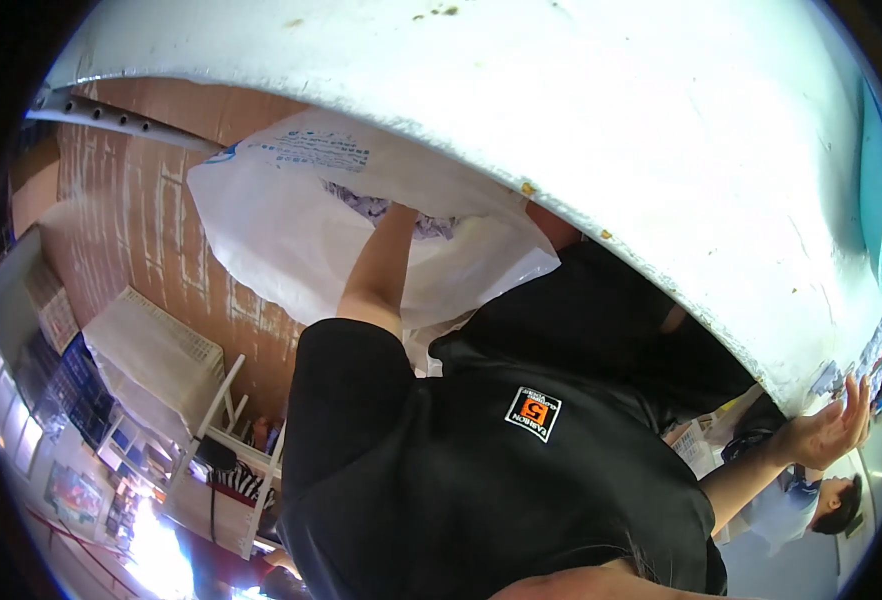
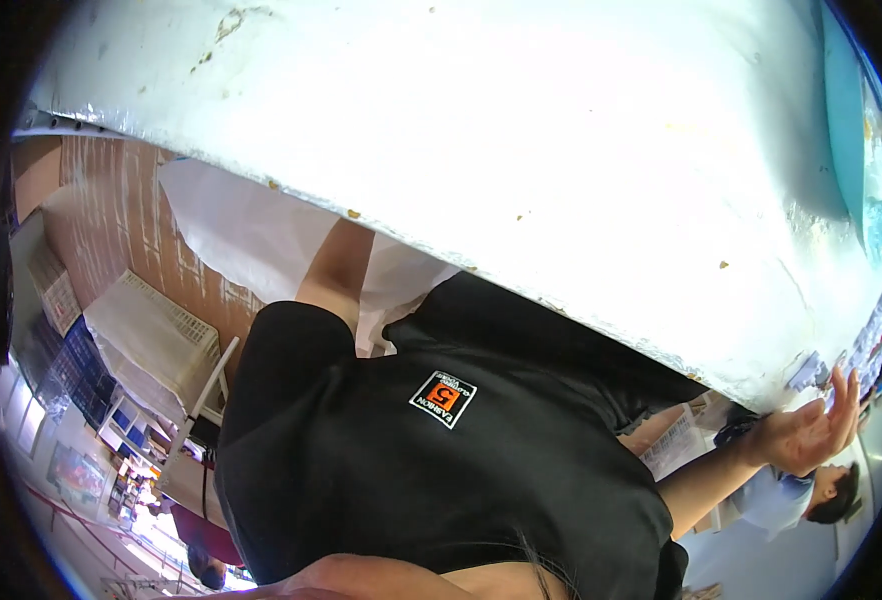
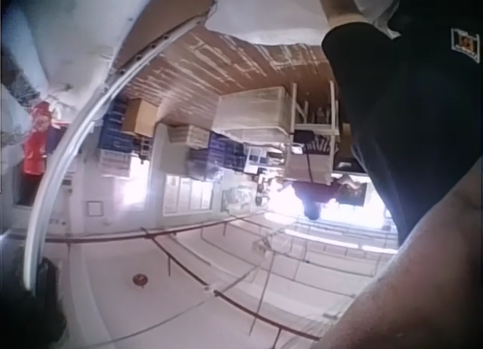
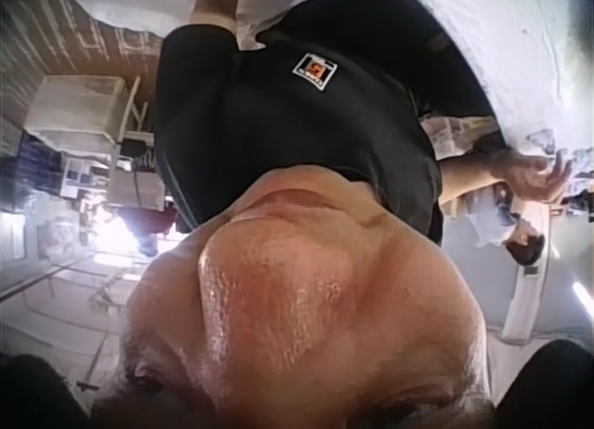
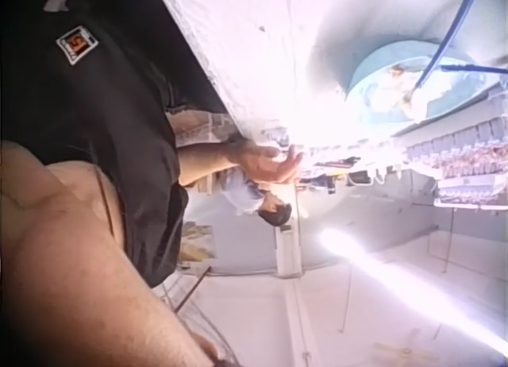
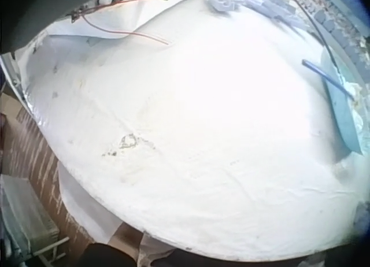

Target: Assemble small electronic motors and plastic housing parts on a workbench.

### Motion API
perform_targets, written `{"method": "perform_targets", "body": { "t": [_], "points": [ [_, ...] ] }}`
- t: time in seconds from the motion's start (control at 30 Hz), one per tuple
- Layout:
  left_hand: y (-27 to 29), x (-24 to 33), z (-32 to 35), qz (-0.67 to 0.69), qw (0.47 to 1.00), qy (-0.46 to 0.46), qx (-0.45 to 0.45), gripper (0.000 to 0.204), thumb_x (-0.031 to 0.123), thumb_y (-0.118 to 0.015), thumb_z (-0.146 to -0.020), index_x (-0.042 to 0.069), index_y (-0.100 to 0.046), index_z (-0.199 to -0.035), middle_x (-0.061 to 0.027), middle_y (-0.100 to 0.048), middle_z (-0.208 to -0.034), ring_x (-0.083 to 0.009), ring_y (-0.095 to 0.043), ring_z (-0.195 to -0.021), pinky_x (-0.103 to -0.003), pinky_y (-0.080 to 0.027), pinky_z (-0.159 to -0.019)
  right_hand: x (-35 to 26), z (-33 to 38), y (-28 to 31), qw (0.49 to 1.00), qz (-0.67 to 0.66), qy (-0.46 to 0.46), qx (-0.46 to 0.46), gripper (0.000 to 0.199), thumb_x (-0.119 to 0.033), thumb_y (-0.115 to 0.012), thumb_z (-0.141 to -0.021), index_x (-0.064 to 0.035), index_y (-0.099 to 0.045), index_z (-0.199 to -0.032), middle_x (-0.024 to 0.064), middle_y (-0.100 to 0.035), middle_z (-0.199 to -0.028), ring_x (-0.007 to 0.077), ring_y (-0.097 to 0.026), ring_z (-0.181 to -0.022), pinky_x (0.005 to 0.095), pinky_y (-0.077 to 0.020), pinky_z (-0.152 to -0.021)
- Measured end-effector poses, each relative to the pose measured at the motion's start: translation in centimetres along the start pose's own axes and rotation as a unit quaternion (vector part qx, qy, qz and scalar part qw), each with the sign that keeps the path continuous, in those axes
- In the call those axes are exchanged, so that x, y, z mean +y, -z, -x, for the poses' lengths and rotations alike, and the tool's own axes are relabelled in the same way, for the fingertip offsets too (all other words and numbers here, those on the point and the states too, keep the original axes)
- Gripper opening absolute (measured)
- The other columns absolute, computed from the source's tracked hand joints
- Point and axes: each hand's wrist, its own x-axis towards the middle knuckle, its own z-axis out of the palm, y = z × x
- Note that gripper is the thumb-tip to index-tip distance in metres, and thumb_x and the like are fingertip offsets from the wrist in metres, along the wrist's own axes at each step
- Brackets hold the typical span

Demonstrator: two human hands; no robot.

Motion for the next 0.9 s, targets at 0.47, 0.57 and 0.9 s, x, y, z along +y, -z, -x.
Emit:
{"method": "perform_targets", "body": {
  "t": [0.47, 0.57, 0.9],
  "points": [
    [1.0, 2.7, -3.4, -0.062, 0.979, -0.194, 0.017, 0.046, 0.023, -0.073, -0.073, 0.003, -0.062, -0.114, -0.0172, -0.064, -0.112, -0.0314, -0.057, -0.109, -0.045, -0.043, -0.095, 1.8, 1.0, 1.6, 0.999, -0.002, -0.045, -0.001, 0.032, -0.007, -0.055, -0.095, 0.0129, -0.049, -0.119, 0.0272, -0.058, -0.116, 0.0345, -0.066, -0.092, 0.0409, -0.0554, -0.082],
    [1.6, 3.0, -1.7, -0.074, 0.972, -0.223, 0.023, 0.047, 0.023, -0.074, -0.073, 0.003, -0.062, -0.114, -0.0173, -0.064, -0.112, -0.0313, -0.057, -0.109, -0.044, -0.043, -0.096, 1.9, 1.3, 1.5, 0.999, -0.006, -0.042, 0.005, 0.031, -0.004, -0.056, -0.094, 0.0122, -0.050, -0.119, 0.0276, -0.059, -0.114, 0.0351, -0.066, -0.093, 0.0408, -0.0557, -0.082],
    [1.8, 1.3, -2.2, -0.156, 0.959, -0.234, 0.045, 0.050, 0.021, -0.077, -0.070, 0.001, -0.062, -0.113, -0.0174, -0.064, -0.112, -0.0311, -0.057, -0.111, -0.044, -0.042, -0.097, 1.1, 1.1, 1.7, 0.998, 0.005, -0.069, -0.007, 0.032, -0.009, -0.055, -0.095, 0.0125, -0.052, -0.118, 0.0264, -0.064, -0.107, 0.0380, -0.063, -0.103, 0.0476, -0.0507, -0.092]
  ]
}}
